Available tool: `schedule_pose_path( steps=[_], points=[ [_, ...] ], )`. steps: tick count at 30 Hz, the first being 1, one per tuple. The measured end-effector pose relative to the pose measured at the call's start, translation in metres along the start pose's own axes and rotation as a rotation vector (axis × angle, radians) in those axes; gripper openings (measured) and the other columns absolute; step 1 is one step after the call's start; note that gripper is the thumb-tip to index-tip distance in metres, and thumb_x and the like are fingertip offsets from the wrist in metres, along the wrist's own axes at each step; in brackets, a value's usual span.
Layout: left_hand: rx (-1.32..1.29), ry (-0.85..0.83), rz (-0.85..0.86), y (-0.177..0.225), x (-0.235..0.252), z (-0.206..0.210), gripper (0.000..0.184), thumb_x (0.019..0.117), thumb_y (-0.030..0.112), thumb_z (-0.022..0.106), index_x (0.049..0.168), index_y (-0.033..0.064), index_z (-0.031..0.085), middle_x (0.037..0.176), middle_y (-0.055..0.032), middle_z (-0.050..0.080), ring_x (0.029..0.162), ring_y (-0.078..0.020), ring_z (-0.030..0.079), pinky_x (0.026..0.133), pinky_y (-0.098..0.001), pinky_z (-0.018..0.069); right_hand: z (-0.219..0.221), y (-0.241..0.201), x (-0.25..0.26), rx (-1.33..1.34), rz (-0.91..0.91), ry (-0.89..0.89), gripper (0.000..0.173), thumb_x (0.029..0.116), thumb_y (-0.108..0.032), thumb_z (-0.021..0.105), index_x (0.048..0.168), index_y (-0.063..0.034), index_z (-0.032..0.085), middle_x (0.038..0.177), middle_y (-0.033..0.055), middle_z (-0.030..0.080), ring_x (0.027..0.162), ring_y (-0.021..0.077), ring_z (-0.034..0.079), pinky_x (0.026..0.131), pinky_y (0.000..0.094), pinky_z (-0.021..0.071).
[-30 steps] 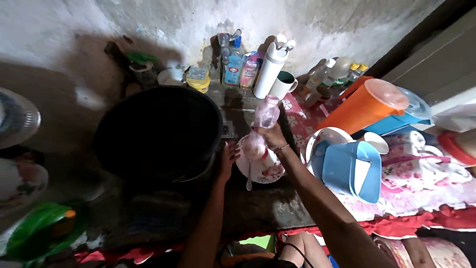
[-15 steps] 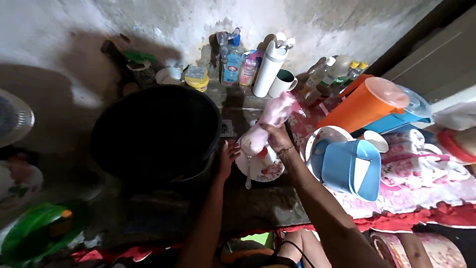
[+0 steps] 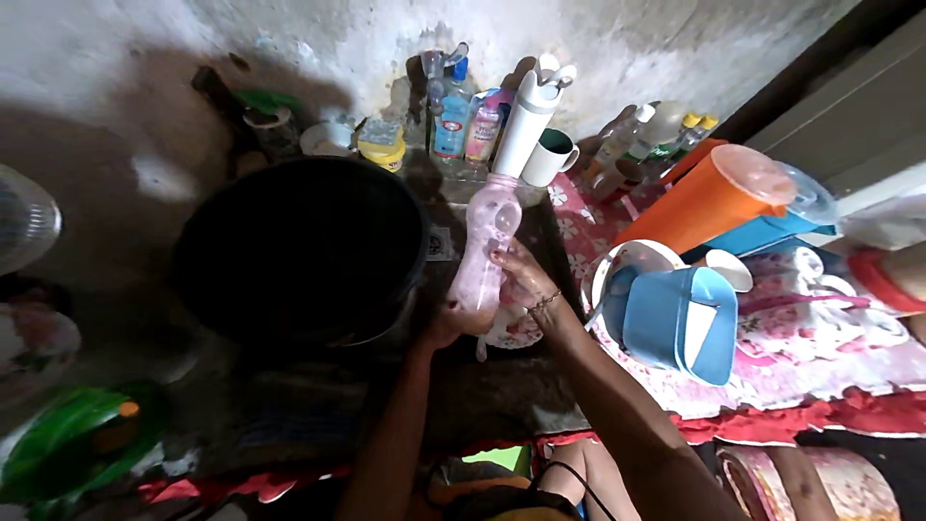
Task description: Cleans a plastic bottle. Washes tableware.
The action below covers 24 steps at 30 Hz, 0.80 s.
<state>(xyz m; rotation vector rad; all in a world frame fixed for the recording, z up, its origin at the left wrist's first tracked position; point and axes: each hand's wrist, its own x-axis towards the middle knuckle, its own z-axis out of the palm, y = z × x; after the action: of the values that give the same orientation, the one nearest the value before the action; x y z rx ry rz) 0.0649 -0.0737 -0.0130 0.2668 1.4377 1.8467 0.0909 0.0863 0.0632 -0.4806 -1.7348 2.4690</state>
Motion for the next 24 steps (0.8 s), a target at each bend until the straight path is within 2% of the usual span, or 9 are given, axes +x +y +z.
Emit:
schedule_pose_path(
  steps=[3, 5, 8, 10, 12, 15, 18, 22, 24],
  points=[
    [-0.179, -0.106, -0.095, -0.006, 0.003, -0.002, 0.045, 0.1065, 0.023, 0.021, 0.129, -0.0064, 0.046, 0.101, -0.0083, 0.065, 0.089, -0.0131, 0.065, 0.080, -0.0314, 0.0575, 0.004, 0.001, -0.008, 0.003, 0.029, 0.019, 0.032, 0.0889, -0.002, 0.061, 0.120, -0.0065, 0.056, 0.091, 0.0020, 0.072, 0.080, 0.0105, 0.070, 0.075, 0.0285, 0.0604],
    [-0.196, -0.127, -0.035, -0.005, 0.010, 0.000, 0.049, 0.1067, 0.027, 0.022, 0.137, -0.0042, 0.044, 0.115, -0.0103, 0.066, 0.102, -0.0157, 0.067, 0.089, -0.0341, 0.0578, 0.004, 0.000, -0.005, -0.149, -0.106, 0.158, 0.036, 0.0841, 0.003, 0.068, 0.118, -0.0043, 0.058, 0.093, 0.0025, 0.071, 0.082, 0.0089, 0.069, 0.076, 0.0280, 0.0601],
    [-0.047, 0.016, 0.036, -0.001, 0.025, 0.004, 0.046, 0.1121, 0.018, 0.022, 0.147, -0.0063, 0.041, 0.141, -0.0219, 0.054, 0.123, -0.0229, 0.060, 0.101, -0.0377, 0.0506, -0.010, -0.007, 0.001, -0.349, -0.303, 0.273, 0.059, 0.0731, 0.004, 0.081, 0.126, 0.0005, 0.056, 0.104, 0.0060, 0.069, 0.093, 0.0087, 0.068, 0.084, 0.0290, 0.0587],
    [-0.065, 0.112, 0.059, 0.002, 0.028, 0.004, 0.045, 0.1127, 0.018, 0.023, 0.145, -0.0052, 0.043, 0.141, -0.0217, 0.054, 0.120, -0.0220, 0.060, 0.099, -0.0357, 0.0516, -0.019, -0.008, 0.006, -0.080, -0.262, 0.212, 0.044, 0.0787, 0.000, 0.071, 0.119, -0.0069, 0.057, 0.097, 0.0030, 0.071, 0.085, 0.0104, 0.070, 0.075, 0.0296, 0.0606],
    [-0.105, 0.151, 0.042, 0.005, 0.026, 0.007, 0.045, 0.1138, 0.018, 0.022, 0.145, -0.0043, 0.044, 0.140, -0.0208, 0.054, 0.118, -0.0206, 0.061, 0.097, -0.0344, 0.0519, -0.022, -0.002, 0.007, 0.030, -0.169, 0.185, 0.033, 0.0896, -0.006, 0.062, 0.121, -0.0087, 0.053, 0.097, 0.0036, 0.070, 0.085, 0.0122, 0.069, 0.074, 0.0309, 0.0600],
    [-0.092, 0.114, 0.095, -0.004, 0.031, 0.000, 0.046, 0.1128, 0.020, 0.019, 0.142, -0.0048, 0.046, 0.136, -0.0195, 0.058, 0.118, -0.0209, 0.063, 0.099, -0.0371, 0.0529, -0.021, 0.011, 0.009, -0.208, -0.171, 0.245, 0.051, 0.0780, 0.007, 0.076, 0.125, -0.0006, 0.056, 0.098, 0.0075, 0.069, 0.086, 0.0133, 0.068, 0.078, 0.0329, 0.0600],
    [-0.057, 0.136, 0.161, -0.009, 0.034, -0.004, 0.045, 0.1121, 0.019, 0.023, 0.141, -0.0054, 0.047, 0.133, -0.0178, 0.060, 0.116, -0.0182, 0.061, 0.097, -0.0350, 0.0519, -0.016, 0.014, 0.006, 0.018, -0.073, 0.257, 0.032, 0.0905, 0.001, 0.059, 0.121, -0.0067, 0.053, 0.092, 0.0035, 0.068, 0.081, 0.0106, 0.068, 0.074, 0.0295, 0.0594],
    [-0.079, 0.143, 0.147, -0.007, 0.034, -0.005, 0.047, 0.1122, 0.020, 0.019, 0.140, -0.0059, 0.047, 0.134, -0.0188, 0.059, 0.116, -0.0203, 0.062, 0.099, -0.0373, 0.0519, -0.017, 0.018, 0.010, -0.203, -0.056, 0.289, 0.051, 0.0821, 0.006, 0.075, 0.129, -0.0014, 0.055, 0.101, 0.0091, 0.068, 0.087, 0.0137, 0.066, 0.078, 0.0325, 0.0584],
    [-0.081, 0.160, 0.151, -0.006, 0.036, -0.006, 0.048, 0.1122, 0.021, 0.019, 0.141, -0.0055, 0.047, 0.134, -0.0183, 0.059, 0.117, -0.0198, 0.062, 0.099, -0.0364, 0.0516, -0.019, 0.017, 0.014, -0.016, -0.008, 0.240, 0.038, 0.0874, 0.001, 0.065, 0.123, -0.0056, 0.054, 0.092, 0.0058, 0.069, 0.080, 0.0123, 0.068, 0.071, 0.0311, 0.0601]
  ],
)
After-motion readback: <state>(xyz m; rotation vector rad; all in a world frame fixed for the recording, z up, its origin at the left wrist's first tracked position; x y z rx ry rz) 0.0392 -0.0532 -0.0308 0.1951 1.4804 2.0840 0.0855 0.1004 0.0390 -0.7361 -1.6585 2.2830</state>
